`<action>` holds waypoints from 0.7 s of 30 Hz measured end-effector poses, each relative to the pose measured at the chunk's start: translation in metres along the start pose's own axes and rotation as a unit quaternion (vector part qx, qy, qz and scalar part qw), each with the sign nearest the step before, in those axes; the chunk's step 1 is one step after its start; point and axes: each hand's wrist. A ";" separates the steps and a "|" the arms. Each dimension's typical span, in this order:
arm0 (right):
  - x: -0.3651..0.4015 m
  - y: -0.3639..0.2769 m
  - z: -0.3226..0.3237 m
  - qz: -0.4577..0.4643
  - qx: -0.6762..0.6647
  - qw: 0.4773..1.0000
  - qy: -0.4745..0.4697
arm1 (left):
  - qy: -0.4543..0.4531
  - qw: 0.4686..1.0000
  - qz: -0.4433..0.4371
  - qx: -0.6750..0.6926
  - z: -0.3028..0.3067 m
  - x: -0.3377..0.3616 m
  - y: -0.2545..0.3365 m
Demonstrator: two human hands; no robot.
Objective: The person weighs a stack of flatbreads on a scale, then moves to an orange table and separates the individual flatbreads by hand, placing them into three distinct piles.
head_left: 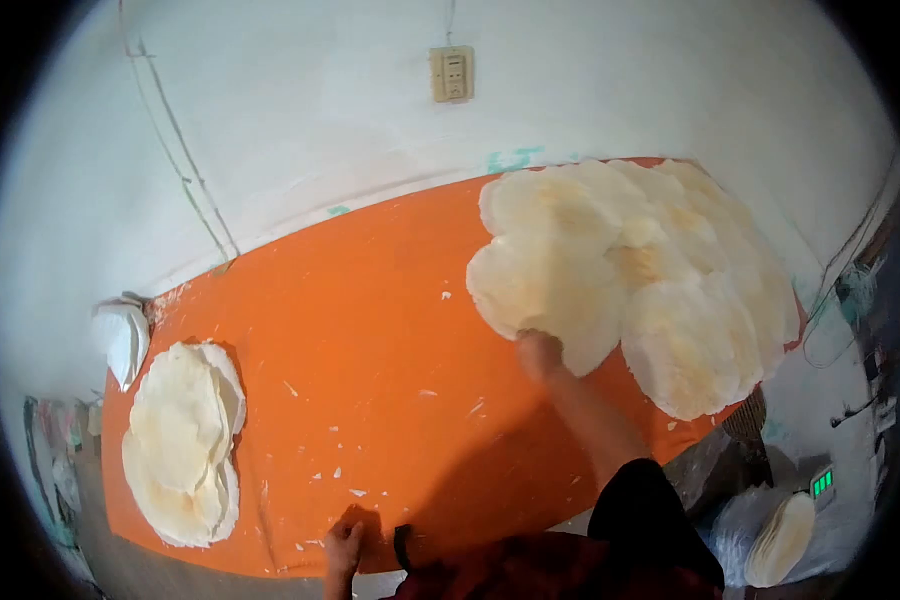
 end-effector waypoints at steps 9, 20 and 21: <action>0.146 -0.254 -0.015 0.273 -0.147 0.945 -0.108 | -0.156 0.791 0.023 0.591 0.052 -0.013 0.081; 0.216 -0.346 0.029 0.281 -0.352 0.881 -0.142 | -0.245 0.659 -0.104 0.703 0.077 -0.002 -0.007; 0.216 -0.346 0.034 0.268 -0.344 0.888 -0.148 | -0.262 0.651 -0.108 0.704 0.077 -0.005 -0.007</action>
Point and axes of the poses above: each hand's wrist, its own x-axis away from the middle knuckle, its own z-axis out of the back of the hand, y = z × x, and after that the axes turned 14 degrees about -y, right-handed
